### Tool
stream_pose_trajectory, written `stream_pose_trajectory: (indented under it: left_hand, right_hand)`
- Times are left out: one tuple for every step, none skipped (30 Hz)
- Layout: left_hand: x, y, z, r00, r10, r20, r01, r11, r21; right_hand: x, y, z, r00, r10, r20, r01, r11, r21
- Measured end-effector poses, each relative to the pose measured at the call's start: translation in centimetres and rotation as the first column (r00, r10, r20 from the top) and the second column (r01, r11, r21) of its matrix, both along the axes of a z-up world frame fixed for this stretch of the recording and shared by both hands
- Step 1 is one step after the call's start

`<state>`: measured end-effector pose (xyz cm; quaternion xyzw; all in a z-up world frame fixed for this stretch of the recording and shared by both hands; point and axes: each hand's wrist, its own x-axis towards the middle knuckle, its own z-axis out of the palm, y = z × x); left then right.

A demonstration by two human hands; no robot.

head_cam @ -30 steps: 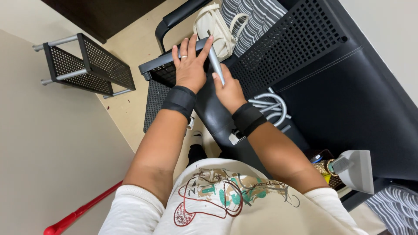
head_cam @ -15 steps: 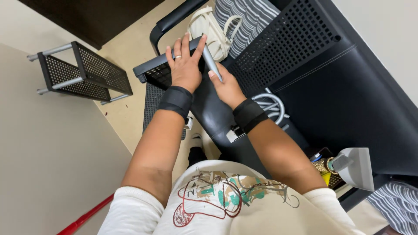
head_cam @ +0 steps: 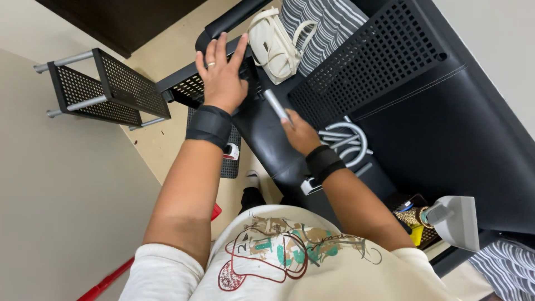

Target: The person assembles a black plastic shoe rack by inserting metal poles into the perforated panels. They repeatedly connect and disconnect components, moving parts between a black sofa and the floor. The process involves handling multiple panels and poles, with the final assembled unit placed upright near a doorway.

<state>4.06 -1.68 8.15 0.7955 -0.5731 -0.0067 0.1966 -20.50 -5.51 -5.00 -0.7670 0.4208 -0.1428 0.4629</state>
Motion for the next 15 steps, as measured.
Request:
stream_pose_trajectory:
  left_hand:
    - [-0.2, 0.0, -0.2, 1.0, -0.001, -0.002, 0.001, 1.0, 0.002]
    - [-0.4, -0.1, -0.5, 1.0, -0.01, 0.0, 0.01, 1.0, -0.028]
    - [-0.7, -0.3, -0.7, 1.0, -0.019, 0.003, 0.019, 0.998, -0.057]
    - [-0.8, -0.2, -1.2, 1.0, -0.029, -0.001, 0.029, 0.998, -0.052]
    - [-0.9, -0.2, -1.7, 0.999, -0.031, -0.036, 0.027, 0.993, -0.115]
    - [-1.1, -0.4, -2.2, 0.997, -0.036, -0.069, 0.024, 0.984, -0.179]
    - [-1.6, -0.4, -2.2, 0.996, -0.047, -0.071, 0.034, 0.984, -0.176]
    - [-2.1, -0.2, -2.2, 0.995, -0.059, -0.082, 0.041, 0.977, -0.208]
    - [-2.6, 0.1, -2.2, 0.993, -0.072, -0.093, 0.048, 0.97, -0.24]
    - [-3.1, 0.2, -2.1, 0.992, -0.082, -0.095, 0.058, 0.969, -0.239]
    - [-3.7, 0.2, -1.9, 0.993, -0.085, -0.078, 0.061, 0.962, -0.265]
    - [-4.3, 0.3, -1.8, 0.994, -0.087, -0.063, 0.065, 0.955, -0.291]
    - [-4.9, 0.4, -1.6, 0.993, -0.097, -0.066, 0.074, 0.954, -0.29]
    - [-5.5, 0.3, -1.4, 0.995, -0.081, -0.061, 0.06, 0.956, -0.287]
    - [-6.1, 0.3, -1.2, 0.996, -0.064, -0.055, 0.046, 0.958, -0.284]
  right_hand:
    - [-0.9, -0.4, -0.8, 1.0, -0.001, -0.002, 0.001, 1.0, 0.002]
    - [-1.9, -0.8, -1.5, 0.999, 0.002, -0.042, -0.004, 0.999, -0.052]
    - [-2.9, -1.1, -2.3, 0.997, 0.003, -0.083, -0.012, 0.994, -0.106]
    - [-4.0, -1.0, -2.6, 0.996, -0.006, -0.086, -0.002, 0.995, -0.101]
    - [-5.2, -1.0, -2.9, 0.988, -0.014, -0.152, 0.005, 0.998, -0.059]
    - [-6.4, -1.1, -3.2, 0.976, -0.019, -0.216, 0.015, 1.0, -0.018]
    - [-7.8, -1.2, -3.9, 0.976, -0.028, -0.217, 0.026, 1.0, -0.015]
    - [-9.1, -1.1, -4.5, 0.96, -0.054, -0.273, 0.05, 0.999, -0.021]
    - [-10.5, -1.0, -5.1, 0.941, -0.079, -0.328, 0.074, 0.997, -0.028]
    - [-12.3, -1.3, -6.7, 0.94, -0.089, -0.33, 0.084, 0.996, -0.027]
    - [-14.1, -1.5, -8.2, 0.929, -0.121, -0.351, 0.106, 0.993, -0.06]
    - [-16.0, -1.7, -9.7, 0.915, -0.153, -0.372, 0.127, 0.987, -0.093]
    - [-17.1, -1.6, -9.6, 0.913, -0.162, -0.375, 0.137, 0.986, -0.093]
    - [-18.1, -1.8, -9.5, 0.892, -0.21, -0.399, 0.165, 0.976, -0.145]
    - [-19.1, -1.9, -9.3, 0.87, -0.258, -0.421, 0.19, 0.962, -0.197]
